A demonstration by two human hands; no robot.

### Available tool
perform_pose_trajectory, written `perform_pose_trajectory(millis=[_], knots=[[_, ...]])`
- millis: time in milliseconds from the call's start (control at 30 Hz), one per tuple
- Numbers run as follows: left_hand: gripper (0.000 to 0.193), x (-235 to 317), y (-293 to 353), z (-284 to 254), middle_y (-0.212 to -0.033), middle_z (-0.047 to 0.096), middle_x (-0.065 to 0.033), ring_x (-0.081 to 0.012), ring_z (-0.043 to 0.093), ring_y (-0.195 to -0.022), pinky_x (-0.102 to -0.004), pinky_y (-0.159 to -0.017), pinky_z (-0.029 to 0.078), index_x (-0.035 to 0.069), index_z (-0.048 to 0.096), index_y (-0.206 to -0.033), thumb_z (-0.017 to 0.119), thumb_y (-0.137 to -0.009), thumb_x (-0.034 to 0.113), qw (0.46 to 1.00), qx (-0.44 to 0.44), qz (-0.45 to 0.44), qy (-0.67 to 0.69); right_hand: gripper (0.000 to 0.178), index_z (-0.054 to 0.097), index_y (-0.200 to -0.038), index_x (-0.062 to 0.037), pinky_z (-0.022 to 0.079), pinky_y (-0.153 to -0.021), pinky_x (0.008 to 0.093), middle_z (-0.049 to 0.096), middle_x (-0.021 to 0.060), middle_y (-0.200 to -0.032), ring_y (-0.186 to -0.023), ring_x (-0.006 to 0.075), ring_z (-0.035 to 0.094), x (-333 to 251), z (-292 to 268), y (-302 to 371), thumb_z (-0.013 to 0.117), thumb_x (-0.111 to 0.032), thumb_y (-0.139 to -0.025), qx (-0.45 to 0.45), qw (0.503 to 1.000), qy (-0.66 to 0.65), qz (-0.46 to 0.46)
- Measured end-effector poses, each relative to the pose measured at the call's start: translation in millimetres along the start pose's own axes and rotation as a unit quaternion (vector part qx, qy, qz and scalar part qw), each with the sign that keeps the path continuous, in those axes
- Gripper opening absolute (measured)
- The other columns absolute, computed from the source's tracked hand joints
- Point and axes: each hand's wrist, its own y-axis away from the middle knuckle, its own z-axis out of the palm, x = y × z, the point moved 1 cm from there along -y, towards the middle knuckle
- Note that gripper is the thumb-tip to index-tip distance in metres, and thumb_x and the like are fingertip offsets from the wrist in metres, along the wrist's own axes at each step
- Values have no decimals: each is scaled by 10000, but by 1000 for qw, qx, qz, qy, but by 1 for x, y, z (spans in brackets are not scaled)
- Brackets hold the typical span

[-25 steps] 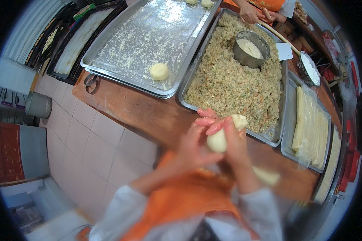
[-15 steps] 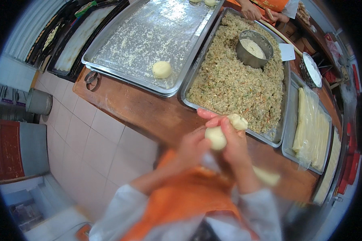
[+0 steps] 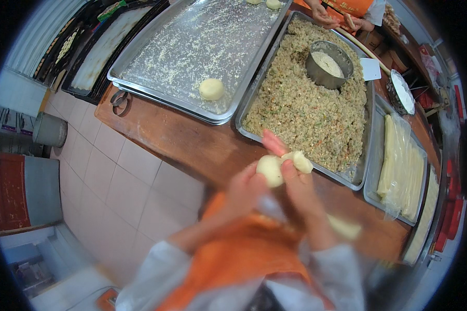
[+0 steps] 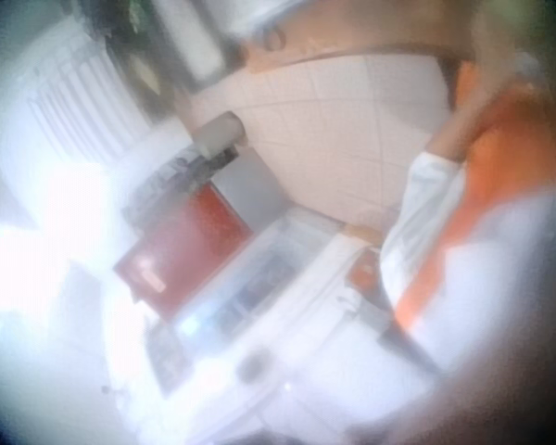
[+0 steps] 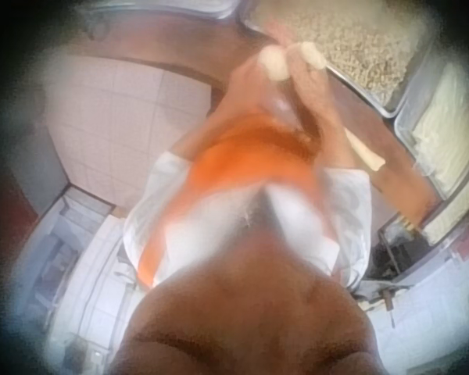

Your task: The person prepares stuffed pastries by picking up dough balls, flattening them by hand, scooping a vegetable-based filling from a large tray using a metal ring tool, and sealing the dough around the filling before placing the finished items on a metal baking tray.

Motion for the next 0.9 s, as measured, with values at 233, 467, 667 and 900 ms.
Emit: perform_pose_trajectory(millis=[233, 467, 667, 900], knots=[[429, 21, -13, -5, -1206, 463, -135, -189, 555, -907, -261, -638, 502, 44, 301, -1319, 370, -899, 98, 989, -4, 4, 148, 312, 543, -1085, -18, 412, -835, 236, 514, 28, -1034, -972, 105, 490, -12, -27, 4, 554, 53, -781, 29, 993, -44, 110], [436, 23, -12, -21, -1067, 529, -109, -114, 537, -684, -215, -519, 442, 50, 311, -1311, 421, -902, 149, 995, -99, -4, 6, 216, 586, -959, -22, 427, -771, 242, 544, 58, -972, -925, 149, 526, -23, -30, 2, 585, 25, -749, -4, 996, 91, 1], [285, 13, -21, -9, -883, 581, -75, -95, 537, -603, -189, -462, 415, 36, 460, -1119, 462, -903, 222, 994, 43, -56, 80, 215, 584, -932, -39, 441, -757, 265, 550, 97, -972, -883, 203, 565, -25, -21, 4, 592, 19, -726, -5, 982, 182, -53], [293, 33, -18, -5, -727, 578, -57, -82, 498, -455, -161, -334, 335, 34, 515, -1018, 375, -932, 276, 998, 54, 6, 31, 238, 586, -944, -52, 462, -742, 292, 559, 119, -977, -877, 240, 577, -35, -8, 4, 604, 19, -718, 34, 928, 350, -127]])
